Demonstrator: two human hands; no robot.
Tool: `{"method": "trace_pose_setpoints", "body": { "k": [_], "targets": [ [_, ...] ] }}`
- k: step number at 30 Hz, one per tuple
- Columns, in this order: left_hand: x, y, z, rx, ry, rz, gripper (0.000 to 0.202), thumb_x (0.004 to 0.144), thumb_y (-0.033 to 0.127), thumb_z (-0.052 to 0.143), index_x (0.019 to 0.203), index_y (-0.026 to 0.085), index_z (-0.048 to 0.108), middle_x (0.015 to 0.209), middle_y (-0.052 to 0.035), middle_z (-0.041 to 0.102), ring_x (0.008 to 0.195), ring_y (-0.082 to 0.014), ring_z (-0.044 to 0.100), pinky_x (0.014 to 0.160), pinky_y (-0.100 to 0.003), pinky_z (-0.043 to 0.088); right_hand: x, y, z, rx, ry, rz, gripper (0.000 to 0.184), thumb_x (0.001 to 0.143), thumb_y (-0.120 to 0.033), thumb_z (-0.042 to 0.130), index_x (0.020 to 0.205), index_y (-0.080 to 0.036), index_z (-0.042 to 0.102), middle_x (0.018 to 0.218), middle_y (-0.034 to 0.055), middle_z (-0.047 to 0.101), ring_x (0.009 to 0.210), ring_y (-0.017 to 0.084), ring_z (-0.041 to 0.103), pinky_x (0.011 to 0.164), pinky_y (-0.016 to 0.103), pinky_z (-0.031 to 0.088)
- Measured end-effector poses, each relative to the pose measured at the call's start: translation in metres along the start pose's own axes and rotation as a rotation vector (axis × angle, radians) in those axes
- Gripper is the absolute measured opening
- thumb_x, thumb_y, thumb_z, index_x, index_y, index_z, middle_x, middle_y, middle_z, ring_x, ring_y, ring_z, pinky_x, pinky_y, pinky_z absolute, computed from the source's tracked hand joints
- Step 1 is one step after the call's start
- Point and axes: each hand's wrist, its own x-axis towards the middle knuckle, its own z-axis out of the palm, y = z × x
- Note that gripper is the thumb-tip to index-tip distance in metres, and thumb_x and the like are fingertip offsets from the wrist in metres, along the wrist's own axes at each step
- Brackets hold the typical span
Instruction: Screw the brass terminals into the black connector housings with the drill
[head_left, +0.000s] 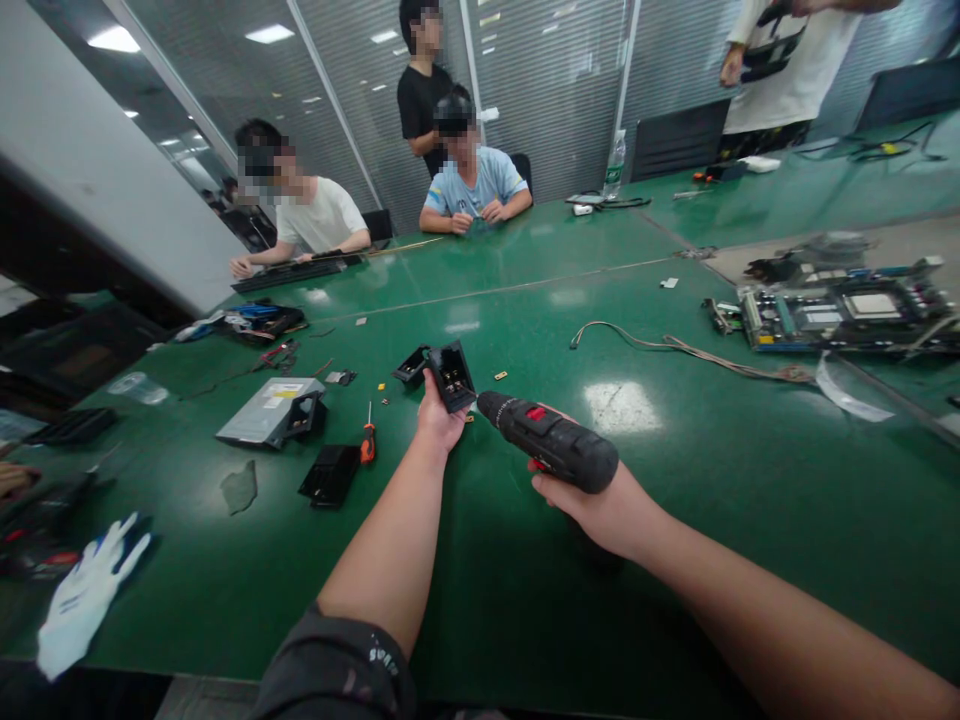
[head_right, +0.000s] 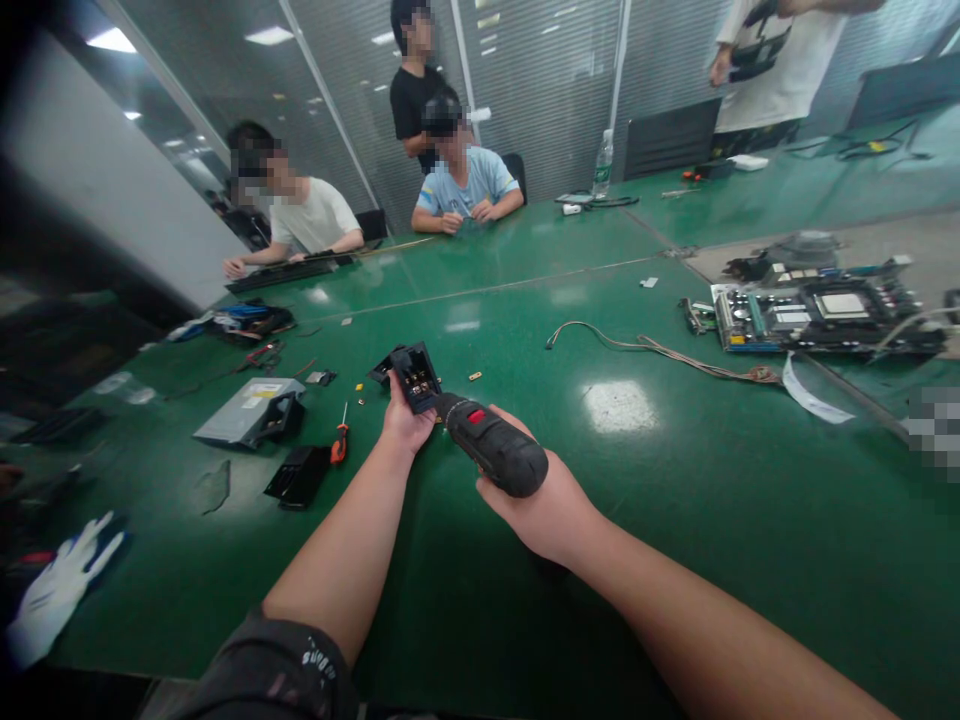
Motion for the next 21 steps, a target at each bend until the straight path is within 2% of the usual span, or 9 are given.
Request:
{"method": "trace_pose_setpoints", "body": {
  "k": [3, 7, 9, 11, 13, 15, 17, 19, 21],
  "targets": [
    [-0.004, 0.005, 0.004, 0.003, 0.003, -0.017, 0.054, 0.118, 0.070, 0.069, 0.123, 0.018, 0.079, 0.097, -0.0064, 0.086, 0.081, -0.0192, 0.083, 0.078, -0.030, 0.066, 0.002, 0.007, 0.000, 0.029, -0.037, 0.004, 0.110, 0.088, -0.034, 0.088, 0.187, -0.018, 0.043, 0.156, 0.0201, 0.080, 0.134, 0.036, 0.082, 0.120, 0.058, 0.064],
    [-0.007, 0.013, 0.006, 0.059, 0.042, 0.017, 0.051, 0.115, 0.070, 0.073, 0.127, 0.021, 0.082, 0.098, -0.0069, 0.087, 0.077, -0.0214, 0.082, 0.071, -0.032, 0.066, 0.006, 0.011, 0.002, 0.078, -0.125, 0.012, 0.125, 0.088, -0.030, 0.088, 0.195, -0.018, 0.025, 0.155, 0.0188, 0.082, 0.139, 0.037, 0.080, 0.127, 0.061, 0.059],
    [-0.003, 0.015, 0.004, 0.090, 0.078, 0.055, 0.038, 0.118, 0.062, 0.071, 0.127, 0.027, 0.085, 0.099, -0.0058, 0.088, 0.079, -0.0229, 0.083, 0.071, -0.033, 0.067, 0.011, 0.015, 0.002, 0.067, -0.156, -0.025, 0.131, 0.086, -0.027, 0.092, 0.196, -0.021, 0.023, 0.152, 0.0158, 0.084, 0.144, 0.037, 0.078, 0.130, 0.060, 0.056],
    [0.001, 0.016, 0.003, 0.121, 0.108, 0.076, 0.030, 0.120, 0.055, 0.067, 0.124, 0.032, 0.086, 0.099, -0.0050, 0.088, 0.082, -0.0247, 0.084, 0.070, -0.034, 0.067, 0.018, 0.020, -0.001, 0.064, -0.175, -0.064, 0.141, 0.080, -0.026, 0.100, 0.197, -0.028, 0.021, 0.159, 0.0118, 0.081, 0.148, 0.037, 0.076, 0.135, 0.059, 0.052],
    [0.002, 0.017, 0.004, 0.128, 0.122, 0.080, 0.030, 0.121, 0.051, 0.065, 0.116, 0.030, 0.086, 0.094, -0.0046, 0.087, 0.078, -0.0246, 0.082, 0.064, -0.033, 0.065, 0.026, 0.024, -0.004, 0.065, -0.211, -0.044, 0.147, 0.077, -0.028, 0.105, 0.198, -0.032, 0.021, 0.150, 0.0087, 0.083, 0.140, 0.037, 0.078, 0.128, 0.058, 0.058],
    [0.000, 0.019, 0.006, 0.103, 0.110, 0.070, 0.033, 0.124, 0.041, 0.057, 0.109, 0.026, 0.083, 0.090, -0.0032, 0.086, 0.070, -0.0217, 0.079, 0.059, -0.030, 0.064, 0.032, 0.028, -0.006, 0.069, -0.266, 0.003, 0.156, 0.071, -0.031, 0.111, 0.198, -0.032, 0.019, 0.135, 0.0067, 0.085, 0.123, 0.035, 0.081, 0.119, 0.058, 0.062],
    [-0.001, 0.021, 0.006, 0.087, 0.136, 0.072, 0.040, 0.127, 0.037, 0.049, 0.107, 0.027, 0.082, 0.089, -0.0006, 0.086, 0.067, -0.0181, 0.078, 0.057, -0.026, 0.064, 0.037, 0.031, -0.005, 0.086, -0.317, 0.033, 0.164, 0.061, -0.030, 0.118, 0.196, -0.030, 0.024, 0.120, 0.0035, 0.082, 0.107, 0.030, 0.079, 0.107, 0.052, 0.065],
    [0.002, 0.020, 0.004, 0.085, 0.097, 0.061, 0.038, 0.127, 0.036, 0.050, 0.109, 0.028, 0.082, 0.095, 0.0018, 0.088, 0.072, -0.0164, 0.081, 0.064, -0.026, 0.069, 0.041, 0.033, -0.002, 0.109, -0.306, 0.031, 0.166, 0.058, -0.030, 0.119, 0.195, -0.033, 0.026, 0.111, -0.0004, 0.077, 0.093, 0.025, 0.074, 0.089, 0.044, 0.065],
    [0.008, 0.018, -0.001, 0.092, 0.087, 0.063, 0.037, 0.127, 0.040, 0.052, 0.112, 0.027, 0.082, 0.098, 0.0003, 0.089, 0.075, -0.0157, 0.083, 0.068, -0.025, 0.071, 0.041, 0.034, 0.001, 0.109, -0.293, 0.025, 0.164, 0.061, -0.030, 0.118, 0.195, -0.034, 0.024, 0.105, -0.0034, 0.074, 0.080, 0.021, 0.069, 0.080, 0.039, 0.062]
  ]
}}
